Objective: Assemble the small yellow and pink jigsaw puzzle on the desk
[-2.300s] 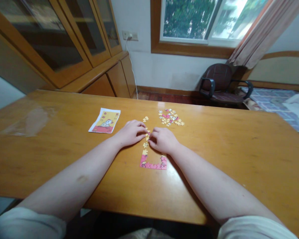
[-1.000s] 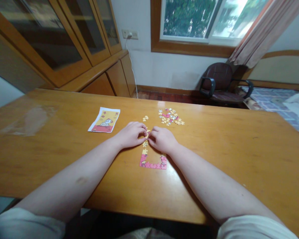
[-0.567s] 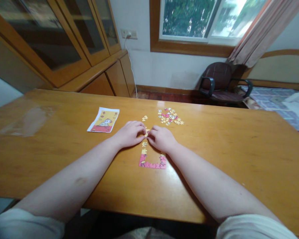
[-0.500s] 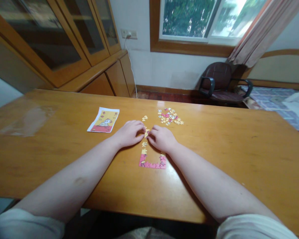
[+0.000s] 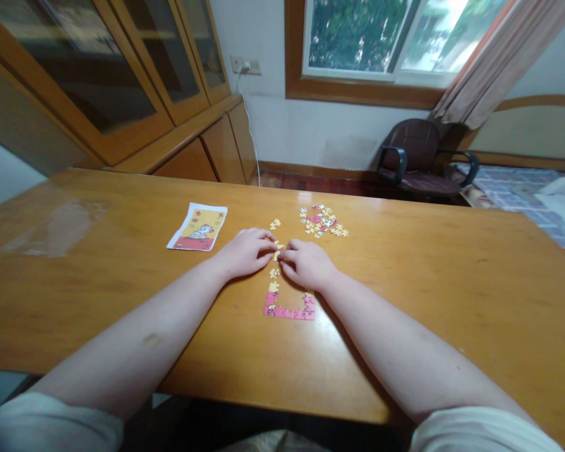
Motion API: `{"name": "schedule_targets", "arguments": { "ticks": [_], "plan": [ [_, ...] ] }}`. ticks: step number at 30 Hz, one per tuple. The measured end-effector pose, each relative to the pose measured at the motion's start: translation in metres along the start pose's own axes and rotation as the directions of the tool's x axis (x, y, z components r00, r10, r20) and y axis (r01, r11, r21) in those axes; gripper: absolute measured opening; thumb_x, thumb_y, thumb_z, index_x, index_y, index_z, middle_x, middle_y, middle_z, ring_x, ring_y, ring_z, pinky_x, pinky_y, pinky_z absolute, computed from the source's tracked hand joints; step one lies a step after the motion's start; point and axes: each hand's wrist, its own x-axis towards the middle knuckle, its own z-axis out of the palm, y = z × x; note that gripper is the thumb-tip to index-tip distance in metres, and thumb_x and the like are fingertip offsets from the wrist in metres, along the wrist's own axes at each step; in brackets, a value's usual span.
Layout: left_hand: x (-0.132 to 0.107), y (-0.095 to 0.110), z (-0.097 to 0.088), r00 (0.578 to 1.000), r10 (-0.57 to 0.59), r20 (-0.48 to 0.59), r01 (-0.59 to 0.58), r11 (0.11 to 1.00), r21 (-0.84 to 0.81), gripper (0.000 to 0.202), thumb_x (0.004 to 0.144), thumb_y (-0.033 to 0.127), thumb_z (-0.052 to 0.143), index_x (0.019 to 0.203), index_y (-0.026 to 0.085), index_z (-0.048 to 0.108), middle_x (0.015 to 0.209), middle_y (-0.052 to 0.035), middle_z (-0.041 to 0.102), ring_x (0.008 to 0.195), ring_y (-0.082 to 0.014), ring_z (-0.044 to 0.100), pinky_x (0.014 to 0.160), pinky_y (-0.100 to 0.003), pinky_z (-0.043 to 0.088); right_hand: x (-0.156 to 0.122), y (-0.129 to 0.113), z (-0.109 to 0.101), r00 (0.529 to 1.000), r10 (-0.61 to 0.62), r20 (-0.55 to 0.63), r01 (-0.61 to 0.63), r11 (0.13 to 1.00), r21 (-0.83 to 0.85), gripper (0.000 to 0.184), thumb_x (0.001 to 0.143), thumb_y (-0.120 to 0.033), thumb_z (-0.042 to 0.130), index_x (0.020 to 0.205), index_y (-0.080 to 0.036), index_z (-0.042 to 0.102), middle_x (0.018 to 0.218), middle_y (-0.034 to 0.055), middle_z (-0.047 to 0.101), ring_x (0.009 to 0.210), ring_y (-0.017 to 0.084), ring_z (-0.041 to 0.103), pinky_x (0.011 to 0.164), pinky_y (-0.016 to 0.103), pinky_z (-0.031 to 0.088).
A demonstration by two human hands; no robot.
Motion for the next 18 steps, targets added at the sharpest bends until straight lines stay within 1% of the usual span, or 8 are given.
{"name": "schedule_targets", "arguments": {
  "ticks": [6,9,12,15,18],
  "plan": [
    [0.0007,-0.0007,0.0010,1.000,0.007,0.007,-0.007,1.000,0.000,0.024,0.086,0.027,0.052,0.099,0.026,0.071,0.106,-0.0037,0.065,0.099,-0.0224,0.056,0.089,-0.041,0.042,0.0006,-0.0001,-0.0008,1.000,0.021,-0.009,-0.021,1.000,-0.016,0.028,0.091,-0.031,0.047,0.105,-0.021,0.070,0.093,0.0074,0.061,0.077,0.016,0.057,0.071,0.028,0.042],
    [0.0008,-0.0013,0.0016,1.000,0.008,0.010,-0.008,1.000,0.005,0.023,0.086,0.027,0.051,0.099,0.025,0.071,0.106,-0.0033,0.065,0.099,-0.0225,0.057,0.088,-0.041,0.043,0.0009,0.0002,-0.0012,1.000,0.012,0.003,-0.012,1.000,-0.011,0.028,0.091,-0.030,0.047,0.102,-0.021,0.071,0.093,0.0076,0.062,0.078,0.016,0.057,0.071,0.028,0.042],
    [0.0007,-0.0015,0.0018,1.000,0.008,0.009,-0.008,1.000,0.008,0.023,0.087,0.027,0.051,0.099,0.025,0.071,0.106,-0.0031,0.066,0.098,-0.0225,0.057,0.088,-0.041,0.043,0.0002,-0.0007,-0.0025,1.000,0.000,-0.014,0.000,1.000,-0.018,0.028,0.091,-0.030,0.047,0.100,-0.019,0.071,0.091,0.0079,0.062,0.076,0.016,0.056,0.070,0.028,0.041],
    [0.0008,-0.0012,0.0013,1.000,0.004,0.011,-0.004,1.000,0.006,0.023,0.086,0.027,0.052,0.099,0.024,0.070,0.107,-0.0036,0.065,0.099,-0.0226,0.056,0.090,-0.041,0.042,-0.0013,-0.0032,-0.0040,0.998,-0.048,-0.027,0.047,0.999,-0.017,0.028,0.091,-0.033,0.048,0.096,-0.018,0.071,0.087,0.0075,0.062,0.075,0.016,0.056,0.070,0.029,0.041],
    [0.0013,-0.0008,0.0003,1.000,-0.002,0.012,0.002,1.000,-0.001,0.022,0.086,0.026,0.052,0.098,0.024,0.070,0.107,-0.0041,0.065,0.101,-0.0225,0.056,0.090,-0.041,0.042,-0.0024,-0.0056,-0.0044,0.995,-0.103,-0.011,0.104,0.995,0.016,0.027,0.090,-0.037,0.051,0.093,-0.018,0.071,0.085,0.0068,0.063,0.075,0.016,0.056,0.071,0.029,0.040]
  ]
}}
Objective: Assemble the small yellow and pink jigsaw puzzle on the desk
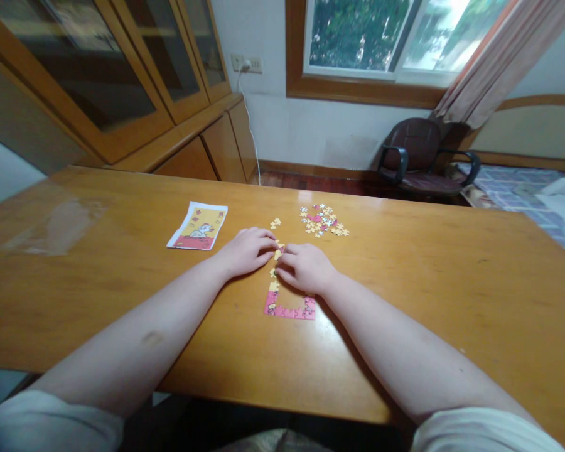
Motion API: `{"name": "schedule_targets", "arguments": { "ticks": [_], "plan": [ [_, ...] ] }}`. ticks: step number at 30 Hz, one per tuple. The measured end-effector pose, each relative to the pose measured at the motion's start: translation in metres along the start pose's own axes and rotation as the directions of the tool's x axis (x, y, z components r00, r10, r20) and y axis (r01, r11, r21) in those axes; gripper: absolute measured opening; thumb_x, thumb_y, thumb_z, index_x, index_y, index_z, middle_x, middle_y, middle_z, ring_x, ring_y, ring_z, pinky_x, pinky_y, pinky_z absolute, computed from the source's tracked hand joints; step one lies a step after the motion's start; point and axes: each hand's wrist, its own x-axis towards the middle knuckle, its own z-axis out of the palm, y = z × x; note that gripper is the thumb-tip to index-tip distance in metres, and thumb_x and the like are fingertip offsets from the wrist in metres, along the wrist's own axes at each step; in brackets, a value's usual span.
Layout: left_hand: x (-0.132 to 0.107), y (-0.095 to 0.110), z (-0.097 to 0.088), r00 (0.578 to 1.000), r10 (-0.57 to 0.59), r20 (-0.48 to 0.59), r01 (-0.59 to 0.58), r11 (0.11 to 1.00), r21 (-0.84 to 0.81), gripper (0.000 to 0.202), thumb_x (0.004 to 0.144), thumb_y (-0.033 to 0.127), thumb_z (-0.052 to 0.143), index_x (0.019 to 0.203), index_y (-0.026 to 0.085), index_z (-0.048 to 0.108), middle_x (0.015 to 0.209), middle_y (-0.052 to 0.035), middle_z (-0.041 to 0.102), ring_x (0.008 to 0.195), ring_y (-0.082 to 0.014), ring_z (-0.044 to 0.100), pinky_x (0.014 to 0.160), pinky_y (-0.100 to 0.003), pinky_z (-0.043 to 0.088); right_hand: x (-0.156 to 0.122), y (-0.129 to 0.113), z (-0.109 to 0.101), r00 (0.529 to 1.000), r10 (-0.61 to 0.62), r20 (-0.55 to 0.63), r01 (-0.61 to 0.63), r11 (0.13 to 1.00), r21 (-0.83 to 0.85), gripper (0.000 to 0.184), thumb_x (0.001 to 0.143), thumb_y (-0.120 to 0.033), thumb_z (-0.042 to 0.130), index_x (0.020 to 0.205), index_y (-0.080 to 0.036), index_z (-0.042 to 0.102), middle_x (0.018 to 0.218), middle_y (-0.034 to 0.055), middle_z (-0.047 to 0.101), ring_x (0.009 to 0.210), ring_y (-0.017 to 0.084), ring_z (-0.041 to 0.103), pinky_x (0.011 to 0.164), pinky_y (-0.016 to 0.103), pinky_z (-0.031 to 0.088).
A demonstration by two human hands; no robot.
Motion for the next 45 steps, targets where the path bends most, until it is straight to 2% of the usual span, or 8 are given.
{"name": "schedule_targets", "arguments": {
  "ticks": [11,16,21,23,26,30,36,45],
  "plan": [
    [0.002,0.000,0.001,0.999,-0.014,0.030,0.015,0.999,-0.035,0.018,0.086,0.032,0.055,0.093,0.025,0.070,0.104,-0.0027,0.066,0.099,-0.0219,0.057,0.090,-0.040,0.042,0.000,0.000,0.003,0.999,-0.014,0.036,0.012,0.998,0.068,0.020,0.089,-0.032,0.055,0.090,-0.020,0.070,0.088,0.0063,0.065,0.077,0.016,0.058,0.071,0.028,0.042],
    [0.003,-0.005,0.001,0.994,-0.088,-0.067,0.083,0.993,-0.082,0.018,0.086,0.027,0.052,0.093,0.023,0.068,0.102,-0.0030,0.066,0.099,-0.0204,0.058,0.091,-0.037,0.043,0.000,-0.001,0.001,0.999,-0.018,0.036,0.016,0.998,0.062,0.022,0.089,-0.033,0.054,0.093,-0.020,0.071,0.088,0.0064,0.065,0.077,0.016,0.059,0.070,0.028,0.042],
    [0.001,-0.026,-0.002,0.882,-0.401,-0.248,0.389,0.916,-0.097,0.019,0.086,0.025,0.049,0.091,0.020,0.066,0.101,-0.0060,0.067,0.098,-0.0221,0.059,0.091,-0.036,0.045,0.000,0.000,0.001,0.998,-0.027,0.050,0.024,0.998,0.064,0.021,0.089,-0.034,0.055,0.092,-0.019,0.070,0.088,0.0062,0.065,0.078,0.016,0.060,0.070,0.027,0.042],
    [-0.001,-0.035,-0.004,0.840,-0.472,-0.267,0.465,0.880,-0.092,0.019,0.084,0.024,0.049,0.091,0.020,0.066,0.100,-0.0062,0.067,0.099,-0.0229,0.059,0.091,-0.037,0.046,0.000,0.001,0.003,0.999,-0.018,0.044,0.015,0.998,0.059,0.021,0.090,-0.032,0.054,0.093,-0.019,0.071,0.088,0.0063,0.065,0.078,0.015,0.060,0.070,0.027,0.042],
    [-0.003,-0.043,-0.007,0.823,-0.510,-0.248,0.509,0.857,-0.075,0.021,0.083,0.022,0.049,0.092,0.021,0.068,0.101,-0.0061,0.068,0.099,-0.0235,0.059,0.092,-0.038,0.046,0.000,0.002,0.005,0.999,-0.003,0.036,0.002,0.999,0.050,0.021,0.091,-0.032,0.054,0.094,-0.020,0.071,0.088,0.0064,0.065,0.078,0.015,0.059,0.070,0.027,0.041],
    [-0.005,-0.043,-0.011,0.839,-0.506,-0.199,0.515,0.857,-0.011,0.025,0.084,0.022,0.047,0.095,0.022,0.070,0.103,-0.0072,0.068,0.099,-0.0245,0.059,0.090,-0.040,0.047,0.000,0.004,0.004,0.998,0.063,-0.001,-0.063,0.998,-0.004,0.026,0.093,-0.032,0.048,0.102,-0.021,0.070,0.091,0.0071,0.063,0.078,0.016,0.058,0.071,0.028,0.041],
    [-0.005,-0.036,-0.007,0.900,-0.423,-0.106,0.432,0.898,0.085,0.030,0.082,0.043,0.056,0.098,0.023,0.071,0.099,-0.0088,0.068,0.094,-0.0263,0.060,0.085,-0.041,0.047,0.001,0.006,0.004,0.992,0.121,-0.031,-0.121,0.992,-0.020,0.029,0.095,-0.034,0.046,0.106,-0.021,0.069,0.093,0.0075,0.062,0.080,0.017,0.057,0.074,0.029,0.043],
    [-0.004,-0.031,-0.008,0.959,-0.284,-0.016,0.284,0.958,0.046,0.030,0.085,0.024,0.049,0.107,0.027,0.069,0.107,-0.0037,0.070,0.100,-0.0217,0.061,0.091,-0.037,0.046,0.000,0.009,0.001,0.983,0.148,-0.105,-0.146,0.989,0.023,0.031,0.095,-0.035,0.045,0.104,-0.018,0.069,0.089,0.0080,0.064,0.080,0.017,0.058,0.075,0.029,0.045]
  ]
}}
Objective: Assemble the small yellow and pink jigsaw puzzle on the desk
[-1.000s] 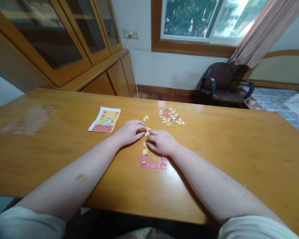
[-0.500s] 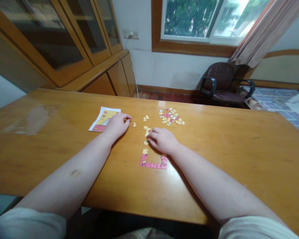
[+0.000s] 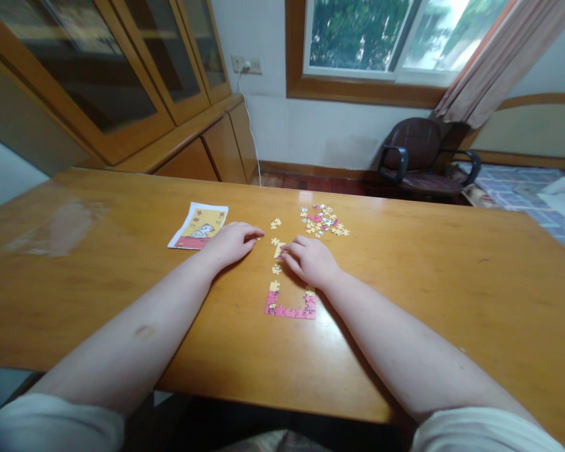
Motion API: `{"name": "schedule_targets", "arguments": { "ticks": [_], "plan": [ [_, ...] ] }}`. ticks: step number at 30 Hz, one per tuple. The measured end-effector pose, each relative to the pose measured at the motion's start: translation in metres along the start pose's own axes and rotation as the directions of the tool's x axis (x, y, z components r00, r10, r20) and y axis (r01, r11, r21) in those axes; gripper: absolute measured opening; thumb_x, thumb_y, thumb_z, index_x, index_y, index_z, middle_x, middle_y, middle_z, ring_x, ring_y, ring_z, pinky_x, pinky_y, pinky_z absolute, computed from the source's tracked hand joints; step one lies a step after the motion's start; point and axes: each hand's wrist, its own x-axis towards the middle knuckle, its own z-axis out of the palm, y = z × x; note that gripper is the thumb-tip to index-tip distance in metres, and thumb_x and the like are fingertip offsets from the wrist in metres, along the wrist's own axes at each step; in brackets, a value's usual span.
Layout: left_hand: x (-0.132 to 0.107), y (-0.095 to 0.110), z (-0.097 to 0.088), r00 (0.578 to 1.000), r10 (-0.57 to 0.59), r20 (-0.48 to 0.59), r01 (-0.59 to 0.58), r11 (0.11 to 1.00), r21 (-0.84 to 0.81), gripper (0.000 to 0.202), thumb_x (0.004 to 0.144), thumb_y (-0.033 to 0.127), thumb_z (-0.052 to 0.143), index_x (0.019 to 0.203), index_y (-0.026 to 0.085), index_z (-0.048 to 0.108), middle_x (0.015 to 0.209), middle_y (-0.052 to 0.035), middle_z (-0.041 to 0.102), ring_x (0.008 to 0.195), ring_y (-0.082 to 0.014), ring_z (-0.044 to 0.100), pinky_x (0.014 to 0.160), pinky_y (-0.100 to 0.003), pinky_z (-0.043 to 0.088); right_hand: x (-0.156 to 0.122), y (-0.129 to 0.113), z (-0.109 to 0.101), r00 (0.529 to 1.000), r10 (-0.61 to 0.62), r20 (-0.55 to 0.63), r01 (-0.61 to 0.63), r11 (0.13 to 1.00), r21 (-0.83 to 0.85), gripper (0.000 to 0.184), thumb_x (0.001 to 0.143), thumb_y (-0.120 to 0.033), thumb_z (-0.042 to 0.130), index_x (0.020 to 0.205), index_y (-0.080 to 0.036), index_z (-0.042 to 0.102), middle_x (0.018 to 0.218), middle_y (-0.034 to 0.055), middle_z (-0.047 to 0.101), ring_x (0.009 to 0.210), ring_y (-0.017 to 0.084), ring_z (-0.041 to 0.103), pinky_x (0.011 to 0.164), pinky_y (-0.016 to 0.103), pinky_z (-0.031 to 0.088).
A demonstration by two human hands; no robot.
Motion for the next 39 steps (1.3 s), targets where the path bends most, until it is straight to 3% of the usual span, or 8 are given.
{"name": "schedule_targets", "arguments": {
  "ticks": [6,11,17,21,27,34,39],
  "plan": [
    [-0.003,0.006,-0.005,0.988,-0.153,-0.028,0.156,0.979,0.134,0.023,0.082,0.033,0.056,0.093,0.022,0.073,0.097,-0.0088,0.070,0.090,-0.0250,0.062,0.080,-0.037,0.050,0.000,0.000,0.001,1.000,0.001,-0.030,0.000,1.000,0.014,0.031,0.095,-0.035,0.045,0.100,-0.018,0.070,0.085,0.0077,0.064,0.078,0.017,0.058,0.073,0.029,0.045],
    [-0.002,0.005,-0.003,0.989,-0.139,-0.041,0.143,0.983,0.118,0.023,0.083,0.037,0.056,0.087,0.022,0.074,0.095,-0.0075,0.069,0.088,-0.0232,0.062,0.078,-0.034,0.050,0.000,0.000,0.000,1.000,0.002,-0.020,-0.002,1.000,0.008,0.030,0.095,-0.034,0.045,0.099,-0.019,0.070,0.085,0.0076,0.064,0.078,0.017,0.058,0.072,0.029,0.045],
    [-0.001,0.009,0.000,0.983,-0.174,-0.065,0.179,0.980,0.083,0.031,0.081,0.046,0.058,0.089,0.019,0.072,0.097,-0.0102,0.067,0.092,-0.0277,0.062,0.081,-0.040,0.049,0.000,-0.001,0.000,1.000,-0.009,-0.026,0.009,1.000,0.009,0.031,0.095,-0.035,0.045,0.099,-0.017,0.070,0.086,0.0080,0.065,0.078,0.017,0.059,0.073,0.029,0.046],
    [0.000,0.011,0.001,0.983,-0.172,-0.061,0.177,0.980,0.087,0.026,0.081,0.042,0.058,0.085,0.019,0.071,0.094,-0.0092,0.068,0.089,-0.0261,0.062,0.080,-0.039,0.049,0.000,-0.001,-0.001,0.999,-0.017,-0.035,0.018,1.000,0.016,0.031,0.095,-0.034,0.045,0.098,-0.017,0.070,0.085,0.0079,0.064,0.077,0.017,0.059,0.072,0.029,0.046],
    [-0.001,0.009,-0.001,0.992,-0.116,-0.057,0.117,0.993,0.027,0.020,0.081,0.036,0.057,0.080,0.019,0.070,0.092,-0.0076,0.068,0.088,-0.0228,0.061,0.080,-0.036,0.048,0.000,-0.001,-0.001,0.999,-0.017,-0.039,0.017,1.000,0.005,0.031,0.095,-0.034,0.045,0.097,-0.017,0.070,0.083,0.0073,0.063,0.075,0.016,0.058,0.071,0.028,0.045],
    [-0.009,0.023,-0.011,0.986,0.159,-0.057,-0.162,0.986,-0.037,0.018,0.082,0.034,0.057,0.083,0.021,0.069,0.101,-0.0037,0.066,0.096,-0.0211,0.060,0.089,-0.037,0.045,-0.002,0.004,0.008,0.994,-0.005,-0.110,0.003,1.000,-0.015,0.026,0.092,-0.035,0.051,0.097,-0.018,0.070,0.083,0.0065,0.064,0.074,0.016,0.058,0.069,0.027,0.044],
    [-0.011,0.032,-0.008,0.968,0.245,-0.048,-0.247,0.969,-0.033,0.016,0.081,0.032,0.058,0.081,0.021,0.068,0.101,-0.0029,0.066,0.094,-0.0210,0.060,0.084,-0.037,0.045,-0.001,0.001,0.008,0.996,-0.013,-0.088,0.009,0.999,-0.044,0.024,0.090,-0.032,0.054,0.097,-0.018,0.071,0.083,0.0064,0.065,0.071,0.015,0.057,0.067,0.027,0.043]
  ]
}}
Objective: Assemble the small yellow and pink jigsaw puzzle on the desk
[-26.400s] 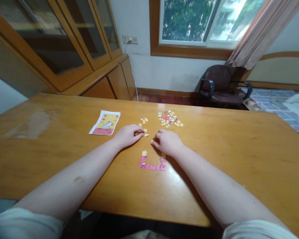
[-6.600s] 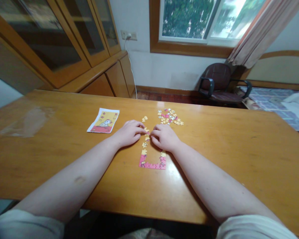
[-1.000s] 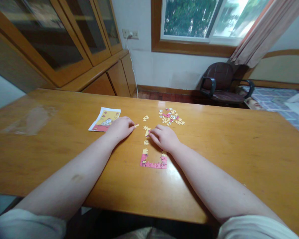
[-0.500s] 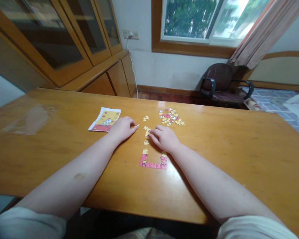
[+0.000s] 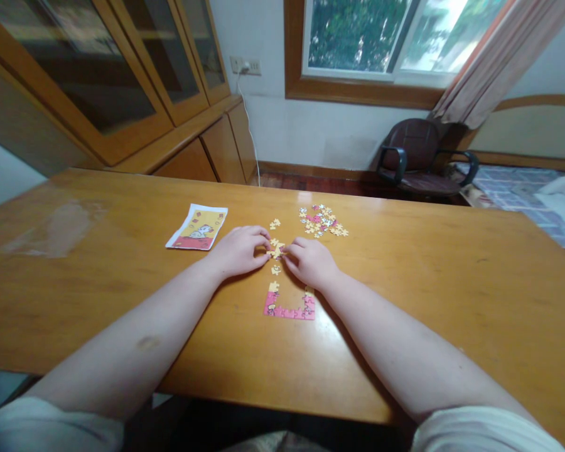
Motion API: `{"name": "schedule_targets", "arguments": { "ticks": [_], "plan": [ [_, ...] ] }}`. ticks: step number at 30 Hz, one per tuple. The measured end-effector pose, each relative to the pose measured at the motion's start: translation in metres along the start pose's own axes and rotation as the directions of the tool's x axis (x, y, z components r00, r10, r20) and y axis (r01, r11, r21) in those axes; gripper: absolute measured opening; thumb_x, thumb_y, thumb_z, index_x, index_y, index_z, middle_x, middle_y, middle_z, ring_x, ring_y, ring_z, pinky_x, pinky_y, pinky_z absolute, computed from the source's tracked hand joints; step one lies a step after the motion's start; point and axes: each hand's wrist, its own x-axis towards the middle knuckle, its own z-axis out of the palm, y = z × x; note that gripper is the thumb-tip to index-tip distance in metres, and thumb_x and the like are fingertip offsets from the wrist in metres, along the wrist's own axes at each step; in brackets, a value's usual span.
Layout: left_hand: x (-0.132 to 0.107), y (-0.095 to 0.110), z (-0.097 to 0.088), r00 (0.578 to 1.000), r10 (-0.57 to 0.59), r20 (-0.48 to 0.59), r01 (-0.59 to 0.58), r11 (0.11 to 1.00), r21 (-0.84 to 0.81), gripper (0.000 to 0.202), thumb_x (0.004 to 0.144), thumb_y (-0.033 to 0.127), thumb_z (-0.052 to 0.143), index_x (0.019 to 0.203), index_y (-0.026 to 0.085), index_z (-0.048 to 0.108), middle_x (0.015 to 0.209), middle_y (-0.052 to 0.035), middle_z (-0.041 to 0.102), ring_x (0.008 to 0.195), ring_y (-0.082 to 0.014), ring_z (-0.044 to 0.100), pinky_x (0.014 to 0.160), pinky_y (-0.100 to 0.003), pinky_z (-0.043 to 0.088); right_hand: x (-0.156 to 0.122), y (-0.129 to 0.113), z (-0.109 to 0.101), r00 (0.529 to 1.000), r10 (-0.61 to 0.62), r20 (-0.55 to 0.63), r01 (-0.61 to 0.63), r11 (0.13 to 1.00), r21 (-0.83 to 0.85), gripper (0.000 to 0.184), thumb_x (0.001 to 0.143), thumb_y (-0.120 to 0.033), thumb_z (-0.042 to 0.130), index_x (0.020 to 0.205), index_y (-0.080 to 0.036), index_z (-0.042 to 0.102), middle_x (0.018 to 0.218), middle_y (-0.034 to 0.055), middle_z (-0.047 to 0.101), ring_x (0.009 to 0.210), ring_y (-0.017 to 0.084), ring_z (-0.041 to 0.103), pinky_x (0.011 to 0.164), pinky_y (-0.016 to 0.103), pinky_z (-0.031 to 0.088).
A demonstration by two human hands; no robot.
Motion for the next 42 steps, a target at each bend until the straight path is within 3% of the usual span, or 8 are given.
{"name": "schedule_targets", "arguments": {
  "ticks": [7,20,25,29,35,42],
  "plan": [
    [0.001,0.009,0.003,0.998,0.069,0.011,-0.069,0.998,-0.001,0.013,0.080,0.029,0.059,0.082,0.021,0.069,0.101,-0.0021,0.066,0.092,-0.0203,0.060,0.083,-0.037,0.045,0.000,-0.001,0.000,0.998,-0.006,0.058,0.008,0.999,-0.036,0.023,0.090,-0.032,0.054,0.093,-0.018,0.072,0.080,0.0053,0.065,0.067,0.014,0.055,0.065,0.026,0.040],
    [0.001,0.011,0.005,0.996,0.090,0.007,-0.090,0.996,0.014,0.015,0.082,0.031,0.060,0.084,0.021,0.070,0.100,-0.0026,0.066,0.091,-0.0205,0.061,0.083,-0.037,0.046,0.001,-0.001,0.000,0.997,0.002,0.083,-0.001,1.000,-0.011,0.023,0.090,-0.030,0.054,0.089,-0.019,0.073,0.080,0.0057,0.065,0.067,0.013,0.056,0.064,0.025,0.040],
    [0.002,0.002,0.005,0.998,0.059,-0.019,-0.059,0.998,-0.002,0.026,0.089,0.035,0.052,0.103,0.021,0.069,0.105,-0.0056,0.064,0.097,-0.0212,0.060,0.086,-0.038,0.047,0.000,0.000,0.000,0.997,0.015,0.077,-0.014,1.000,-0.019,0.024,0.090,-0.031,0.053,0.087,-0.019,0.073,0.078,0.0054,0.065,0.067,0.013,0.055,0.064,0.025,0.041],
    [0.004,-0.010,0.012,1.000,0.009,-0.010,-0.009,1.000,0.008,0.028,0.090,0.031,0.052,0.113,0.028,0.067,0.117,-0.0054,0.061,0.106,-0.0229,0.058,0.093,-0.042,0.045,-0.001,-0.001,0.000,0.995,0.013,0.098,-0.010,0.999,-0.035,0.023,0.090,-0.030,0.054,0.088,-0.019,0.074,0.079,0.0054,0.065,0.068,0.013,0.056,0.064,0.025,0.040],
    [0.006,-0.012,0.022,0.999,-0.008,0.049,0.007,1.000,0.016,0.026,0.088,0.037,0.057,0.110,0.032,0.069,0.125,-0.0056,0.058,0.114,-0.0244,0.055,0.098,-0.043,0.043,0.000,-0.004,-0.003,0.988,0.007,0.152,0.001,0.998,-0.055,0.022,0.089,-0.030,0.054,0.089,-0.020,0.074,0.081,0.0057,0.066,0.069,0.013,0.057,0.064,0.025,0.039],
    [0.006,-0.010,0.021,1.000,0.013,0.025,-0.012,0.999,-0.033,0.026,0.088,0.035,0.055,0.108,0.029,0.070,0.123,-0.0064,0.058,0.110,-0.0234,0.056,0.097,-0.043,0.044,0.000,-0.005,-0.005,0.983,0.025,0.181,-0.007,0.995,-0.095,0.021,0.088,-0.029,0.055,0.088,-0.020,0.074,0.080,0.0053,0.067,0.068,0.014,0.057,0.063,0.026,0.037]
  ]
}}
